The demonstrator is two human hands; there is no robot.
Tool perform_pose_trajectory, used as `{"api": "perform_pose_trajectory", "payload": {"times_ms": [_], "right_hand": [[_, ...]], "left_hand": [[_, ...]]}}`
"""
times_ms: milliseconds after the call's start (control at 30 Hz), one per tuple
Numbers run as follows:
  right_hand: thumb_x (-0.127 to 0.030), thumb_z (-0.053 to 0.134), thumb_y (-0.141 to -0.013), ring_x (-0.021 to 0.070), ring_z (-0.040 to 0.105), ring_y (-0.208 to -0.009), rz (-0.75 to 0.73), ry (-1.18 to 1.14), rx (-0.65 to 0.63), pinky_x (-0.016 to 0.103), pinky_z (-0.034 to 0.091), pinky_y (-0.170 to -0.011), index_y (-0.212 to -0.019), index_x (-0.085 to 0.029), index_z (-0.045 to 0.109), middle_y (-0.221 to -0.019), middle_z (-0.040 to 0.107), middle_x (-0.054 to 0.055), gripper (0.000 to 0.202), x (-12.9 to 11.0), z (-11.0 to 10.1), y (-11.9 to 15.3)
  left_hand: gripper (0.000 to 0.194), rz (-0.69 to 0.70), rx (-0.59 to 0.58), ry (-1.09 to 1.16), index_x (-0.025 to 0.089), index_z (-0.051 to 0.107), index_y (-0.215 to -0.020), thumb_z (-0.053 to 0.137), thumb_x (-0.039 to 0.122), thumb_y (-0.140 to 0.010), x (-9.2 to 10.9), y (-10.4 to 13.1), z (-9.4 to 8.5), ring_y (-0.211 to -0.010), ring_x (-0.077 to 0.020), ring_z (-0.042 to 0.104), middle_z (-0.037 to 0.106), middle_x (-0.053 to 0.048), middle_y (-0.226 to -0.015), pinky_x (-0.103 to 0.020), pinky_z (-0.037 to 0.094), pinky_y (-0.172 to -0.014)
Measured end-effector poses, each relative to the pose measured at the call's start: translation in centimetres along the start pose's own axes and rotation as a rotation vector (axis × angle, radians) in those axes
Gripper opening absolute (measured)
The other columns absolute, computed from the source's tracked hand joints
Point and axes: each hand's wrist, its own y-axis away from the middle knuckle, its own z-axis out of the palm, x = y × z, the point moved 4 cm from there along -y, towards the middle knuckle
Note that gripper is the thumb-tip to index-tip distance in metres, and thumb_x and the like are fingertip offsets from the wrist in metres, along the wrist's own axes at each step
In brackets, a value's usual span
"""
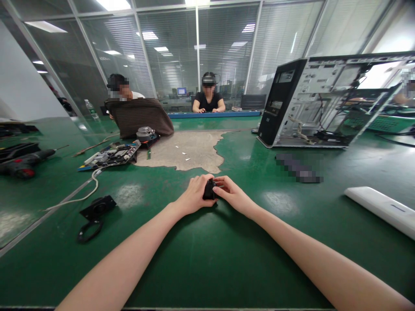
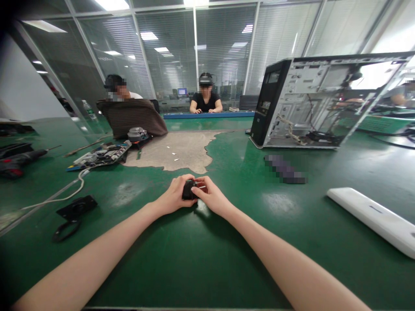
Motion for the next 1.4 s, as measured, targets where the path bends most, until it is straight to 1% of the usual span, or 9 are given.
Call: {"api": "perform_pose_trajectory", "payload": {"times_ms": [200, 367, 533, 633, 767, 933, 1133, 1300, 1400], "right_hand": [[-0.032, 0.062, -0.072, 0.0148, 0.057, -0.083, -0.027, -0.083, -0.127, 0.034, 0.047, -0.077, -0.089, -0.022, 0.043, -0.091, 0.055, 0.001, 0.028, -0.70, 0.15, 0.53], [-0.037, 0.058, -0.074, 0.0123, 0.057, -0.075, -0.035, -0.091, -0.058, 0.033, 0.047, -0.074, -0.080, -0.022, 0.041, -0.088, 0.055, -0.001, 0.024, -0.69, 0.03, 0.43], [-0.034, 0.058, -0.074, 0.0147, 0.056, -0.080, -0.001, -0.025, -0.028, 0.036, 0.046, -0.077, -0.088, -0.021, 0.045, -0.091, 0.054, 0.002, 0.023, -0.18, -0.08, 0.00], [-0.033, 0.059, -0.074, 0.0159, 0.056, -0.083, 0.003, -0.020, -0.058, 0.037, 0.045, -0.078, -0.089, -0.020, 0.046, -0.093, 0.055, 0.003, 0.024, -0.29, -0.14, 0.04], [-0.032, 0.063, -0.070, 0.0152, 0.057, -0.083, -0.021, -0.097, -0.129, 0.034, 0.045, -0.077, -0.088, -0.021, 0.044, -0.088, 0.057, 0.001, 0.028, -0.84, -0.03, 0.35], [-0.037, 0.058, -0.075, 0.0134, 0.057, -0.080, -0.035, -0.102, -0.071, 0.033, 0.044, -0.079, -0.082, -0.021, 0.044, -0.088, 0.057, -0.001, 0.022, -0.60, -0.17, 0.18], [-0.035, 0.060, -0.073, 0.0151, 0.057, -0.083, 0.023, -0.035, -0.039, 0.036, 0.045, -0.080, -0.091, -0.021, 0.048, -0.091, 0.057, 0.002, 0.025, 0.05, -0.37, -0.18], [-0.030, 0.066, -0.068, 0.0157, 0.057, -0.086, 0.001, -0.100, -0.138, 0.035, 0.045, -0.079, -0.090, -0.021, 0.045, -0.089, 0.058, 0.001, 0.031, -0.77, -0.25, 0.28], [-0.032, 0.064, -0.070, 0.0146, 0.057, -0.085, -0.009, -0.115, -0.122, 0.034, 0.044, -0.079, -0.087, -0.022, 0.044, -0.088, 0.058, 0.000, 0.028, -0.92, -0.23, 0.36]], "left_hand": [[0.059, 0.008, 0.002, -0.004, 0.023, 0.030, -0.115, 0.063, 0.029, -0.067, 0.09, 0.01, -0.07, -0.096, -0.0239, 0.047, 0.047, -0.005, -0.109, -0.038, 0.034, -0.083], [0.061, 0.002, 0.002, 0.001, 0.024, 0.029, -0.116, 0.064, 0.030, -0.066, 0.10, 0.00, -0.06, -0.097, -0.0245, 0.046, 0.046, -0.006, -0.111, -0.039, 0.034, -0.084], [0.062, 0.002, -0.001, -0.006, 0.023, 0.029, -0.116, 0.065, 0.031, -0.067, 0.12, -0.01, -0.03, -0.097, -0.0248, 0.046, 0.046, -0.006, -0.112, -0.039, 0.034, -0.085], [0.061, 0.002, 0.004, -0.008, 0.022, 0.029, -0.116, 0.064, 0.032, -0.067, 0.15, 0.01, -0.06, -0.097, -0.0248, 0.046, 0.046, -0.007, -0.112, -0.040, 0.034, -0.085], [0.059, 0.000, -0.003, -0.007, 0.023, 0.030, -0.115, 0.063, 0.029, -0.067, 0.17, 0.00, -0.09, -0.096, -0.0244, 0.046, 0.047, -0.006, -0.111, -0.039, 0.034, -0.084], [0.061, -0.006, -0.004, 0.005, 0.023, 0.030, -0.115, 0.065, 0.031, -0.066, 0.13, -0.05, -0.11, -0.097, -0.0247, 0.046, 0.046, -0.006, -0.112, -0.039, 0.034, -0.084], [0.061, -0.006, -0.001, 0.021, 0.024, 0.030, -0.116, 0.064, 0.033, -0.067, 0.10, -0.05, -0.11, -0.098, -0.0255, 0.046, 0.046, -0.007, -0.112, -0.040, 0.033, -0.084], [0.058, -0.004, -0.005, 0.009, 0.023, 0.031, -0.115, 0.063, 0.030, -0.067, 0.12, -0.01, -0.14, -0.096, -0.0245, 0.047, 0.047, -0.006, -0.111, -0.039, 0.034, -0.083], [0.059, -0.003, -0.004, 0.003, 0.023, 0.031, -0.114, 0.064, 0.030, -0.067, 0.14, 0.00, -0.14, -0.095, -0.0241, 0.047, 0.047, -0.006, -0.109, -0.039, 0.034, -0.083]]}}
